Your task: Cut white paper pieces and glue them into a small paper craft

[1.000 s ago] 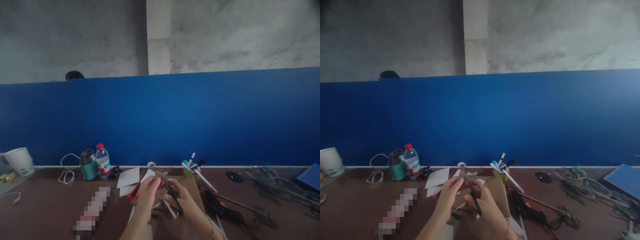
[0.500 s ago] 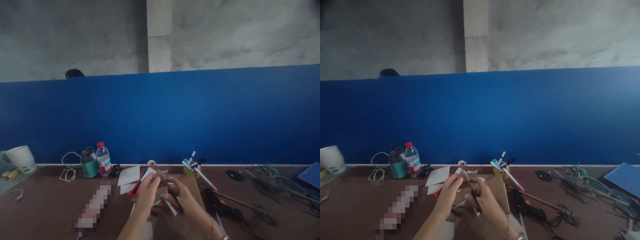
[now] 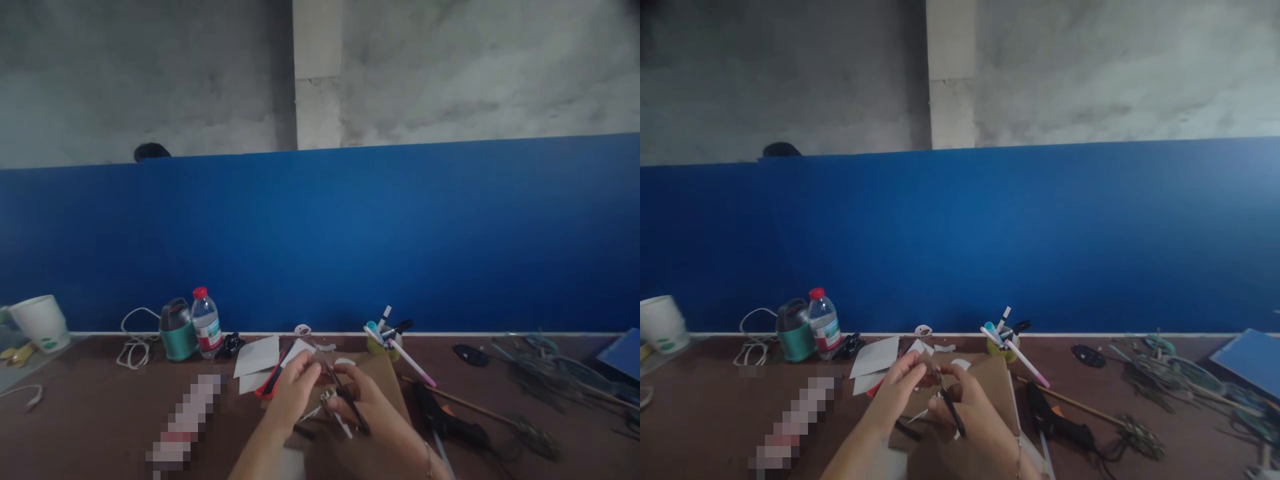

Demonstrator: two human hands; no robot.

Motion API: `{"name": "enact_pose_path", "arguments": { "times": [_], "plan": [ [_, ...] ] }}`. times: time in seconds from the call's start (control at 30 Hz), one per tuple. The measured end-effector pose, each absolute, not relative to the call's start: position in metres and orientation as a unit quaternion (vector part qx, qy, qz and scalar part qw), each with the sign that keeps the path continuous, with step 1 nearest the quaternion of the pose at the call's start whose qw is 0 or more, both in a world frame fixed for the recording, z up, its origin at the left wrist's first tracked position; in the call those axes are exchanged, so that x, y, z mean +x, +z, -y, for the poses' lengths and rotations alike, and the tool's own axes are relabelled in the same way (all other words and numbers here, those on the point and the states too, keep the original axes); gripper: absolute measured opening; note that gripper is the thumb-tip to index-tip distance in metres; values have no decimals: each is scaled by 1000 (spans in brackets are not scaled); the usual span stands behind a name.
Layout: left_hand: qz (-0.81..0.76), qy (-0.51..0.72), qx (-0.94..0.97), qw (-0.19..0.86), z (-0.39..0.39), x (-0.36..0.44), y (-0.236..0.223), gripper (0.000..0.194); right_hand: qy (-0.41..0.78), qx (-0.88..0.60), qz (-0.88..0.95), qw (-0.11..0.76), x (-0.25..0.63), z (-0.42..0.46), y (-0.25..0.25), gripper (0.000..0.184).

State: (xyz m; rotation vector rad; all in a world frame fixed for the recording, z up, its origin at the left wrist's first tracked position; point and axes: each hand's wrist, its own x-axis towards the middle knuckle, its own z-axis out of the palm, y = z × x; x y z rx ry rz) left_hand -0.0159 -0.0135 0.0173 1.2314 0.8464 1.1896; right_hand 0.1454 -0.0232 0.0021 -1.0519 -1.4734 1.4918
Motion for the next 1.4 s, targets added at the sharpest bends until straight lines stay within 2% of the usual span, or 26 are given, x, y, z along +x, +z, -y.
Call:
{"name": "enact_pose_path", "arguments": {
  "times": [0.4, 0.6, 0.73, 0.8, 1.0, 1.17, 1.4],
  "plan": [
    [-409, 497, 511, 569, 14, -18, 23, 21, 577, -405, 600, 379, 146, 24, 2, 58],
    [-451, 510, 567, 464, 10, -13, 6, 28, 576, -401, 592, 396, 146, 21, -5, 57],
    [-471, 501, 608, 396, 9, -16, 1, 30, 579, -415, 586, 386, 146, 22, -6, 64],
    [-466, 492, 611, 410, 9, -17, 2, 30, 577, -427, 577, 390, 145, 22, -6, 65],
    [-403, 474, 566, 541, 11, -16, 7, 22, 593, -411, 566, 399, 143, 23, -10, 66],
    [-395, 469, 557, 560, 10, -17, 9, 23, 592, -414, 554, 414, 143, 24, -9, 62],
    [-406, 440, 581, 552, 11, -24, 16, 22, 584, -433, 581, 367, 146, 25, -2, 70]
  ]
}}
